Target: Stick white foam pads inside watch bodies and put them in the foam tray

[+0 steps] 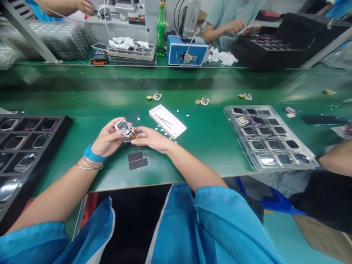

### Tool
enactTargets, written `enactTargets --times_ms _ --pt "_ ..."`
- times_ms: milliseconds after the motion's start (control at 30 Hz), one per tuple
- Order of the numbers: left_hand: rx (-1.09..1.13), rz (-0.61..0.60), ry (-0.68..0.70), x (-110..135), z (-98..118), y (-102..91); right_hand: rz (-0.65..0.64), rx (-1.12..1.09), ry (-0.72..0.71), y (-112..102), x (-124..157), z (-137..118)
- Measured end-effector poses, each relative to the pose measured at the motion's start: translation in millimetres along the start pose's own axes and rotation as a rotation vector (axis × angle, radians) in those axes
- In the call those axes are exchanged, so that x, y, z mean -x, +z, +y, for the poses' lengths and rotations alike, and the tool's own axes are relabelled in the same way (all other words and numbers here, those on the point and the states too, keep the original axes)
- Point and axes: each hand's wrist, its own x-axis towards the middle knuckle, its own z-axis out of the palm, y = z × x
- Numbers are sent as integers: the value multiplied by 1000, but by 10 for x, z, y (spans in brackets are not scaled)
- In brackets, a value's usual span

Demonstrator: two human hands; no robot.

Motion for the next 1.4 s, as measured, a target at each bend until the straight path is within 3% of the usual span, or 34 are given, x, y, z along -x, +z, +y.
enactTargets --times_ms 100,233,400,600,833,1033,1400 --pt "20 28 -10 -4 36 1 96 -97 50 -8 23 -37" --pt "40 -30 -114 13 45 43 325 -2 -174 -145 94 -158" --pt "69 -146 -261 55 -3 101 329 159 -346 -48 114 -158" --pt "48 -165 -280 86 -10 140 421 388 -468 59 74 -85" --pt "-93 -4 -344 99 38 123 377 594 -366 66 45 -138" --pt "-179 54 -382 110 108 184 355 719 -419 58 84 -211" --pt "-135 42 -402 -38 -115 140 389 916 -372 41 -87 -13"
